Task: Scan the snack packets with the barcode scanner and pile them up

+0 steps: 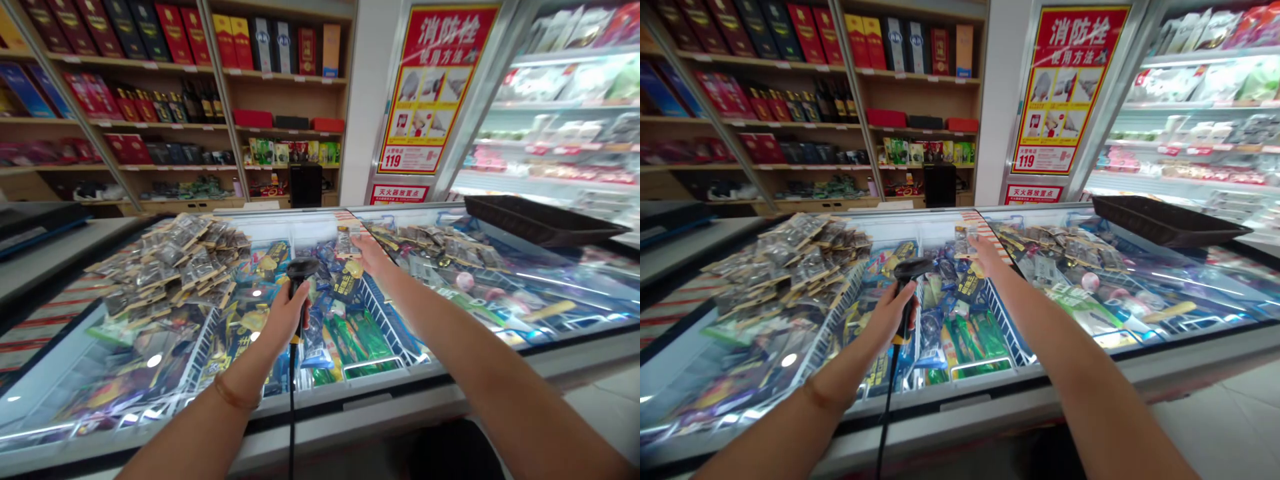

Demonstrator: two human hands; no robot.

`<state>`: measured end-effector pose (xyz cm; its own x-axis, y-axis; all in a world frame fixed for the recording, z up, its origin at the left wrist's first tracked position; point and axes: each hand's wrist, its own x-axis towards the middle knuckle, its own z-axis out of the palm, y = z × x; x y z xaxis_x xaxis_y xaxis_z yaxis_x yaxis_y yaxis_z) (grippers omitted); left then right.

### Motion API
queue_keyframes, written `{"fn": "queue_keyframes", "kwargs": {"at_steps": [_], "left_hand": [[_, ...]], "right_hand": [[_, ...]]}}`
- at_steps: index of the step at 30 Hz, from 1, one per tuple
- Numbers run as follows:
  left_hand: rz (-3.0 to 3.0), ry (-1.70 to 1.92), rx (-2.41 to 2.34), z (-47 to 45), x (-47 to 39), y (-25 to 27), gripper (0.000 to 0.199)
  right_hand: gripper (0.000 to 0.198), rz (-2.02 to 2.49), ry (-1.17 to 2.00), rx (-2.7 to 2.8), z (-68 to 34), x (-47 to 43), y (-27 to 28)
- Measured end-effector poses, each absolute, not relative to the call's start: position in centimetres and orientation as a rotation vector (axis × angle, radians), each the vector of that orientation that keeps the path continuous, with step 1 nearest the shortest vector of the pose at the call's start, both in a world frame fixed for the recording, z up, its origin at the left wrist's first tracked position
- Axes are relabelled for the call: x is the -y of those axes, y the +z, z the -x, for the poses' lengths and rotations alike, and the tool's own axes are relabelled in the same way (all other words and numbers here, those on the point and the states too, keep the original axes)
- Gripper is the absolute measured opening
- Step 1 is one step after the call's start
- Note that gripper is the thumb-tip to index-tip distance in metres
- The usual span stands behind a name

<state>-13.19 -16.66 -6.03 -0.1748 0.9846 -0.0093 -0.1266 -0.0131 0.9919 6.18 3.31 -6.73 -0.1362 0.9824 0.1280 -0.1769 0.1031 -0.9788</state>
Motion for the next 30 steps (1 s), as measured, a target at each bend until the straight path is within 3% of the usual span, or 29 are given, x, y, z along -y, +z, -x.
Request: {"fn": "queue_keyframes", "kwargs": {"at_steps": [6,11,30], "left_hand": [[-1.058,1.376,-1.254,13.5,16.4,-6.1,0.052],[-1.185,1.312,-1.281,13.4,16.5,-6.6,0.049],[-1.26,1.211,-1.2,12.9,17.0,-6.0,0.051]], "right_hand": [[0.019,0.677,1.484,0.998,0.3,-2.0,-7.9],[0.03,0.644,1.482,1.036,-0.3,-2.5,-8.3],[0.039,0.554,1.494,1.061,0.4,-3.3,-9.8]]}}
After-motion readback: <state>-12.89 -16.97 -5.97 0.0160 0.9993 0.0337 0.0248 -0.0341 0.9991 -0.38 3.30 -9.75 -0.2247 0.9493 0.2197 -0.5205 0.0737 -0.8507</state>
